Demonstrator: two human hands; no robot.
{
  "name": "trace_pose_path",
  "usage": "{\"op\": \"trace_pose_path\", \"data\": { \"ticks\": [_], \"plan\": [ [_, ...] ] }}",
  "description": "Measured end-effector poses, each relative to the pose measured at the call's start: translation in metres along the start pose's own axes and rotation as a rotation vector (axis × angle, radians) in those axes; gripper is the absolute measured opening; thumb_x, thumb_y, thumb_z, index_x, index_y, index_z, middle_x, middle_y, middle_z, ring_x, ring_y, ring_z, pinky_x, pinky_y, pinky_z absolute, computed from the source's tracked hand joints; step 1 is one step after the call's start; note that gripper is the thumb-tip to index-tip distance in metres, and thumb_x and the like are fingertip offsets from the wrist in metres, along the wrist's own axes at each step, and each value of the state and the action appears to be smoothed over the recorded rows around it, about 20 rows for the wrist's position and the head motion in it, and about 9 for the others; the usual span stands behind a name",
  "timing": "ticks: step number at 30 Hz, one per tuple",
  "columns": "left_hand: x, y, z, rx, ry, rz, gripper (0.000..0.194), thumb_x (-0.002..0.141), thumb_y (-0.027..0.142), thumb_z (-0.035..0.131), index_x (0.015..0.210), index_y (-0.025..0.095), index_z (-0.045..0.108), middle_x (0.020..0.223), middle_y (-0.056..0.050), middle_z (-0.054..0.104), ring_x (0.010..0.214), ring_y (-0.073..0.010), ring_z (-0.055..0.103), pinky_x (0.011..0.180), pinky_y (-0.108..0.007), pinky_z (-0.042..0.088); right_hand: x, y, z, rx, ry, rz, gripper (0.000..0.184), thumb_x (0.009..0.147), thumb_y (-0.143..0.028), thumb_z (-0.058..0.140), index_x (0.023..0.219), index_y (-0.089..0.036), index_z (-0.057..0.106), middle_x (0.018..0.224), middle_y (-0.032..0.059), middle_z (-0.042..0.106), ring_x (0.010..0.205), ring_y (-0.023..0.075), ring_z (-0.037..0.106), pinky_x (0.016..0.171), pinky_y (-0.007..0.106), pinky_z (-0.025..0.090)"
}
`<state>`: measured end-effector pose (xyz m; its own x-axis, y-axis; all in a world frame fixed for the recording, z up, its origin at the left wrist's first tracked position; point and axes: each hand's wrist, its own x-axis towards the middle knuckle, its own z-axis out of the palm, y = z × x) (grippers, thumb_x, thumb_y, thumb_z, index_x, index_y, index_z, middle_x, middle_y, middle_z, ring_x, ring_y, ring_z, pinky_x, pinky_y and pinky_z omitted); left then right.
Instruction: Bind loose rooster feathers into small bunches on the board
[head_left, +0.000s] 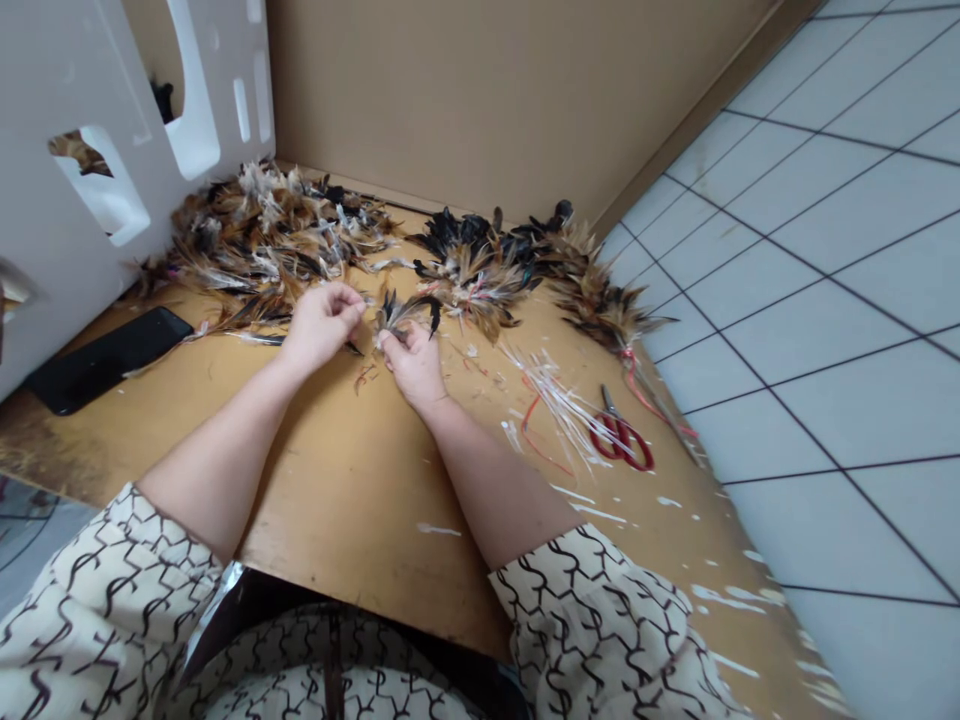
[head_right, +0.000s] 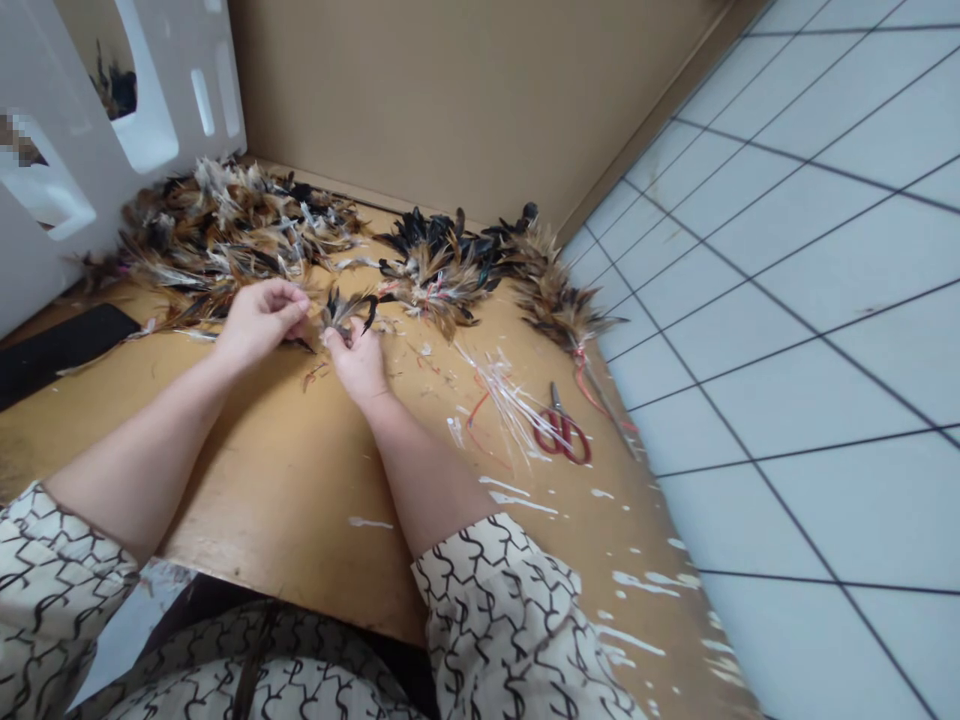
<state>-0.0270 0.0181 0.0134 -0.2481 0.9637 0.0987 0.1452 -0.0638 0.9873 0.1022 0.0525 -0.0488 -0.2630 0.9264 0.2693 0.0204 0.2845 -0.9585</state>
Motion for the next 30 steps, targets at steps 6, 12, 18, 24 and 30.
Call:
{"op": "trace_pose_path", "data": {
  "ticks": [6,12,18,24,30],
  "plan": [
    [0.021,-0.013,-0.040,0.390,0.352,0.125,0.015,0.073,0.016,0.050,0.083,0.015,0.061,0.065,-0.001,0.060,0.060,-0.0130,0.056,0.064,-0.027,0.047,0.000,0.001,0.001,-0.024,0.048,0.001,0.017,0.072,-0.036,0.056,0.076,-0.020,0.051,0.063,-0.0025,0.054,0.054,0.0099,0.048,0.049,0.022,0.038],
    [0.012,-0.005,-0.051,1.051,0.218,0.056,0.046,0.072,0.014,0.049,0.116,0.024,0.059,0.099,-0.009,0.068,0.096,-0.0278,0.062,0.082,-0.038,0.046,0.001,0.003,0.001,-0.070,0.061,-0.003,0.016,0.071,-0.035,0.056,0.073,-0.020,0.051,0.059,-0.0028,0.052,0.052,0.0098,0.046,0.048,0.022,0.036],
    [0.009,-0.003,-0.045,1.294,0.042,-0.040,0.054,0.072,0.017,0.048,0.125,0.026,0.055,0.108,-0.011,0.067,0.101,-0.0290,0.061,0.081,-0.037,0.048,0.002,0.006,0.000,-0.064,0.058,0.003,0.018,0.071,-0.037,0.056,0.074,-0.020,0.051,0.059,-0.0036,0.051,0.051,0.0090,0.044,0.048,0.022,0.035],
    [0.016,-0.018,-0.046,1.270,0.098,-0.019,0.037,0.070,0.016,0.048,0.102,0.019,0.067,0.099,-0.014,0.068,0.095,-0.0311,0.063,0.078,-0.040,0.049,0.001,0.006,0.000,-0.048,0.049,0.015,0.019,0.071,-0.038,0.056,0.074,-0.020,0.051,0.060,-0.0034,0.052,0.052,0.0092,0.045,0.048,0.021,0.035],
    [0.021,-0.028,-0.051,1.029,0.237,0.091,0.018,0.062,0.010,0.052,0.072,0.019,0.064,0.081,-0.012,0.066,0.087,-0.0305,0.062,0.078,-0.040,0.046,0.001,0.003,0.000,-0.057,0.060,0.023,0.018,0.070,-0.037,0.056,0.074,-0.020,0.051,0.060,-0.0035,0.051,0.052,0.0093,0.045,0.049,0.022,0.036]
  ]
}}
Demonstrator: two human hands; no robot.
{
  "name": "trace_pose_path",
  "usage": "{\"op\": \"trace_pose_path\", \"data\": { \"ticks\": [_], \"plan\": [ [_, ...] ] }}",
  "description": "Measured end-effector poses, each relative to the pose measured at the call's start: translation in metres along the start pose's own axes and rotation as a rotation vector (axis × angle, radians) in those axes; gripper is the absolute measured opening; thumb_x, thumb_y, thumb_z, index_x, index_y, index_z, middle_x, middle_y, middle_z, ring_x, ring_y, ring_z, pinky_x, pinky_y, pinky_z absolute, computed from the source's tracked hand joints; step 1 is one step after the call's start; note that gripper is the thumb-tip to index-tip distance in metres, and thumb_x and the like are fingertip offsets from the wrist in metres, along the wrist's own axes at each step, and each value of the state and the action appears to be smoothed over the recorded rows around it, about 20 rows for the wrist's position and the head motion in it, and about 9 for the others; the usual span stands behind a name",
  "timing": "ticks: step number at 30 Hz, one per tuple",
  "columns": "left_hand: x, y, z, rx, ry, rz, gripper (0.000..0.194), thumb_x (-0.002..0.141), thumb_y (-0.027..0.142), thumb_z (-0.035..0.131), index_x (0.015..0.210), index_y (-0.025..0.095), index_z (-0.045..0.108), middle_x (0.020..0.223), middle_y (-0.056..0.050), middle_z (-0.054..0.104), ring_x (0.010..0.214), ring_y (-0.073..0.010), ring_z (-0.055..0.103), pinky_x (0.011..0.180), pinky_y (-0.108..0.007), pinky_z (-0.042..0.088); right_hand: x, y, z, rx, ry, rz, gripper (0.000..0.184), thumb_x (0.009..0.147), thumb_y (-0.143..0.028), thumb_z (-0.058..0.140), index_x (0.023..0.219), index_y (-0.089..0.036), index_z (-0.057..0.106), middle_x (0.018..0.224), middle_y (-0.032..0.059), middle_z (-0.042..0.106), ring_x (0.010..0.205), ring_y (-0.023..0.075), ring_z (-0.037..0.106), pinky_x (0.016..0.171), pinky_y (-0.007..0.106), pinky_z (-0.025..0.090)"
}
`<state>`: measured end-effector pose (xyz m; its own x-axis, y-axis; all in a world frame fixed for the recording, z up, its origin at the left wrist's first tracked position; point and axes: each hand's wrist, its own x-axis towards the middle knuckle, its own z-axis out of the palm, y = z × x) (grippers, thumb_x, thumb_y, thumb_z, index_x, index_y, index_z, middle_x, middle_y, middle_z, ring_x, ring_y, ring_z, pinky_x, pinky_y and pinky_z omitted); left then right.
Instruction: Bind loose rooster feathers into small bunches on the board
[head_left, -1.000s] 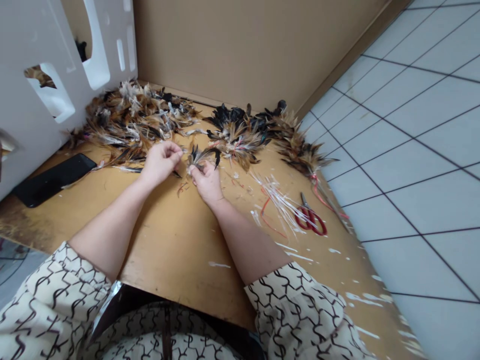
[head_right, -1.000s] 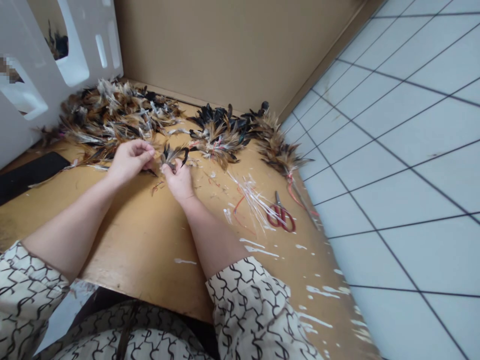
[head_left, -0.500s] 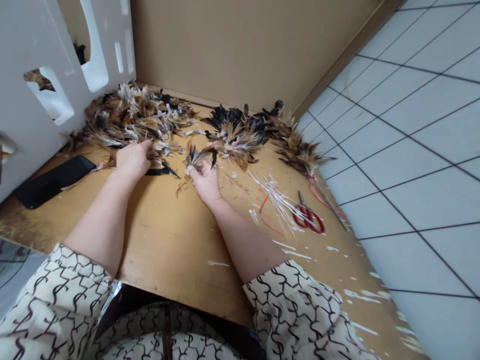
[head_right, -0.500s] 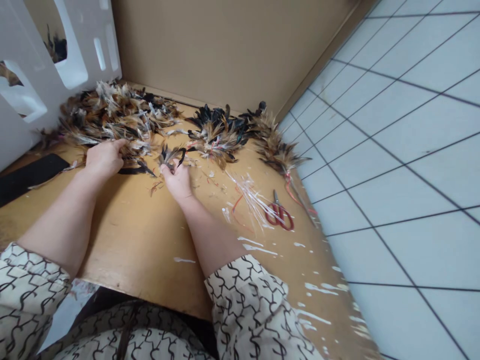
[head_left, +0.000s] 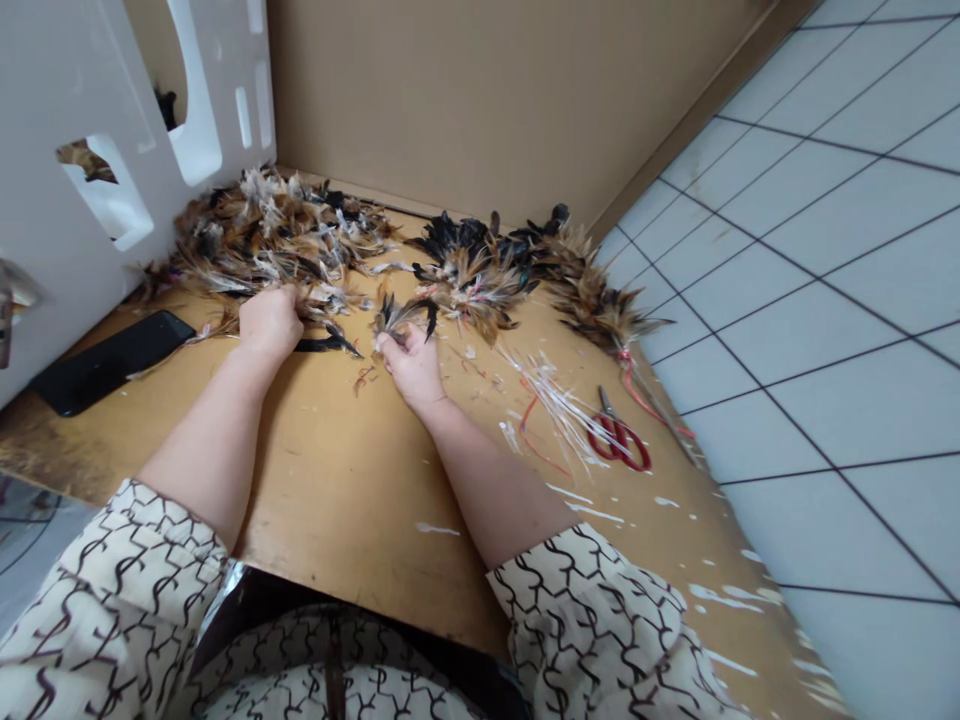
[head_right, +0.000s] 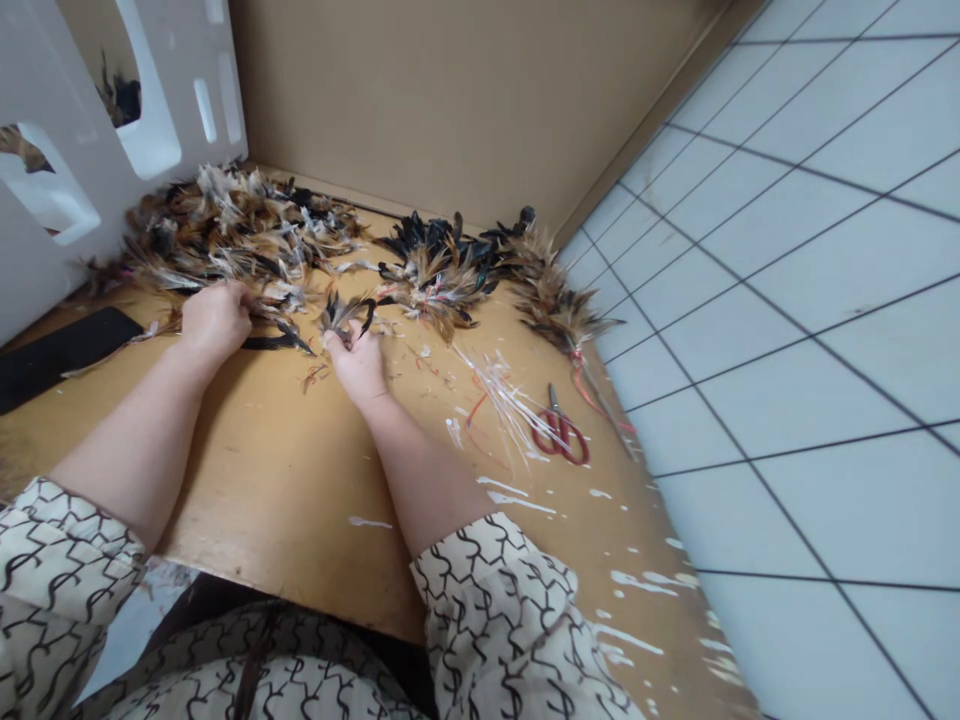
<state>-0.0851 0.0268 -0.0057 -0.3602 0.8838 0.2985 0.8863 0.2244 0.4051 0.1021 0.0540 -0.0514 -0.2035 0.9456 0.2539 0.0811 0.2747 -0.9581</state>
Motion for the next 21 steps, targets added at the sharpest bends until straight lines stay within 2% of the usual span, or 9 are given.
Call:
{"op": "trace_pose_path", "data": {
  "ticks": [5,7,10,14,18,21],
  "plan": [
    [0.003,0.001,-0.005,-0.345,0.230,-0.011,0.018,0.063,0.011,0.048,0.072,0.020,0.060,0.076,-0.004,0.063,0.080,-0.0203,0.058,0.080,-0.032,0.045,0.000,0.000,0.000,-0.004,0.001,-0.009,0.018,0.070,-0.037,0.056,0.072,-0.020,0.051,0.058,-0.0040,0.051,0.053,0.0095,0.045,0.049,0.022,0.036],
    [0.004,0.005,-0.008,-0.478,0.243,-0.004,0.019,0.061,0.011,0.047,0.072,0.019,0.060,0.070,-0.001,0.061,0.071,-0.0161,0.056,0.075,-0.028,0.046,0.000,0.000,0.000,-0.006,0.007,-0.019,0.018,0.070,-0.037,0.056,0.071,-0.020,0.050,0.058,-0.0039,0.051,0.052,0.0095,0.045,0.049,0.022,0.036],
    [0.001,0.014,-0.012,-0.649,0.135,0.016,0.022,0.058,0.012,0.046,0.073,0.016,0.062,0.061,0.001,0.057,0.059,-0.0121,0.052,0.065,-0.025,0.046,0.000,0.000,0.000,-0.009,0.014,-0.018,0.018,0.070,-0.037,0.056,0.071,-0.020,0.050,0.057,-0.0039,0.050,0.051,0.0095,0.045,0.049,0.022,0.036],
    [-0.006,0.026,-0.016,-0.821,-0.025,0.031,0.023,0.058,0.014,0.049,0.073,0.014,0.066,0.060,0.000,0.059,0.057,-0.0112,0.052,0.062,-0.024,0.045,0.000,-0.001,0.000,-0.002,0.005,-0.003,0.017,0.070,-0.036,0.057,0.072,-0.020,0.050,0.058,-0.0042,0.051,0.052,0.0095,0.045,0.050,0.022,0.037],
    [-0.010,0.032,-0.018,-0.875,-0.143,-0.001,0.022,0.058,0.016,0.051,0.072,0.013,0.069,0.060,0.000,0.061,0.055,-0.0112,0.052,0.061,-0.024,0.046,-0.001,-0.002,0.000,0.013,-0.002,0.003,0.017,0.070,-0.036,0.057,0.073,-0.020,0.051,0.059,-0.0040,0.052,0.053,0.0097,0.047,0.051,0.022,0.037],
    [-0.012,0.033,-0.018,-0.892,-0.187,-0.009,0.018,0.060,0.019,0.054,0.068,0.014,0.069,0.056,0.001,0.060,0.052,-0.0104,0.050,0.056,-0.023,0.044,-0.001,-0.003,0.000,0.020,-0.006,0.001,0.017,0.070,-0.036,0.057,0.073,-0.020,0.051,0.060,-0.0037,0.052,0.054,0.0098,0.047,0.051,0.022,0.037]
  ]
}}
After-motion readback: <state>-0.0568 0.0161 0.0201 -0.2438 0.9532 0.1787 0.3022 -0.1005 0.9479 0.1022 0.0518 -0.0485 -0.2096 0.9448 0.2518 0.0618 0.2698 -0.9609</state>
